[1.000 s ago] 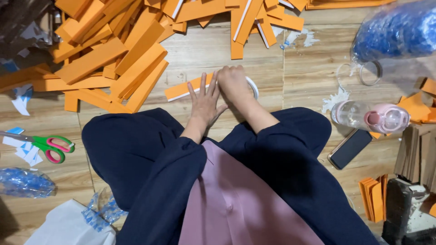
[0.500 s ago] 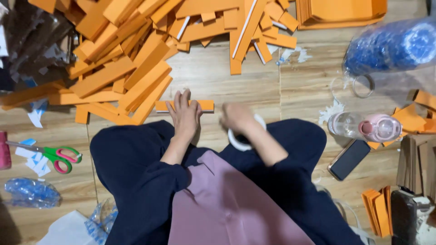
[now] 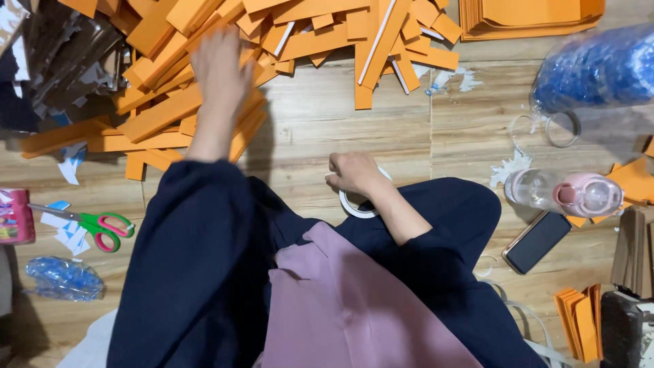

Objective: Applying double-sided tape to orange cardboard strips on the floor

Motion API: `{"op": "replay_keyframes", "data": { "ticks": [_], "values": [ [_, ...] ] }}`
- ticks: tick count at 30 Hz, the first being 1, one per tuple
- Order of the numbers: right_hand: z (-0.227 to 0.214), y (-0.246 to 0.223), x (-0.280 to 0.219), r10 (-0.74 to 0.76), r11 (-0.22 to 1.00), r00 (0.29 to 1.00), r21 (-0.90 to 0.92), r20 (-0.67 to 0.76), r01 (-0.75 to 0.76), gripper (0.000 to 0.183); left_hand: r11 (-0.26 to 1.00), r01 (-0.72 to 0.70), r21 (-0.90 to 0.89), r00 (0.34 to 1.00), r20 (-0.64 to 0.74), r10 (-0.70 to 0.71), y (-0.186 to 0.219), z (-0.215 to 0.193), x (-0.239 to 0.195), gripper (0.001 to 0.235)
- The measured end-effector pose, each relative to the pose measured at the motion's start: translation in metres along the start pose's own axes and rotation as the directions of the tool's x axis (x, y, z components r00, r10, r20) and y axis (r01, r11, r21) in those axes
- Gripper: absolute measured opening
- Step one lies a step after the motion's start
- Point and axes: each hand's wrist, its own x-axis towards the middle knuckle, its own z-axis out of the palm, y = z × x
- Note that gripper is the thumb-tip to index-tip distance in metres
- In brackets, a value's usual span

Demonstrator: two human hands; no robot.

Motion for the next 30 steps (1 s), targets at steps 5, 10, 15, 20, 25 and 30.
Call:
{"op": "replay_keyframes", "data": {
  "ticks": [5, 10, 15, 20, 25, 30],
  "values": [
    [-0.039, -0.016, -0.014, 0.064, 0.995, 0.993, 0.069, 0.103, -0.072, 0.029, 0.911, 0.232, 0.341, 0.883, 0.318, -0.344, -0.103, 0.086, -0.069, 0.016],
    [-0.054, -0.009, -0.022, 0.101, 0.989, 0.994, 0.104, 0.027, -0.104, 0.029, 0.885, 0.288, 0.365, 0.844, 0.340, -0.415, -0.133, 0.094, -0.110, 0.008],
    [-0.058, 0.000, -0.024, 0.147, 0.978, 0.988, 0.155, -0.051, -0.138, 0.025, 0.948, 0.287, 0.137, 0.942, 0.137, -0.305, -0.101, 0.036, -0.121, 0.007],
    [-0.049, 0.003, -0.020, 0.151, 0.976, 0.985, 0.173, -0.087, -0.134, 0.026, 0.957, 0.190, 0.221, 0.982, -0.025, -0.189, -0.094, 0.036, -0.143, 0.008],
    [-0.034, 0.015, -0.016, 0.181, 0.972, 0.971, 0.182, -0.158, -0.152, 0.026, 0.871, 0.113, 0.478, 0.993, -0.088, -0.081, -0.130, 0.088, -0.152, 0.011],
    [-0.034, 0.011, -0.025, 0.205, 0.965, 0.941, 0.215, -0.270, -0.149, 0.025, 0.847, 0.121, 0.518, 0.990, -0.121, -0.068, -0.118, 0.081, -0.147, 0.019]
  ]
}}
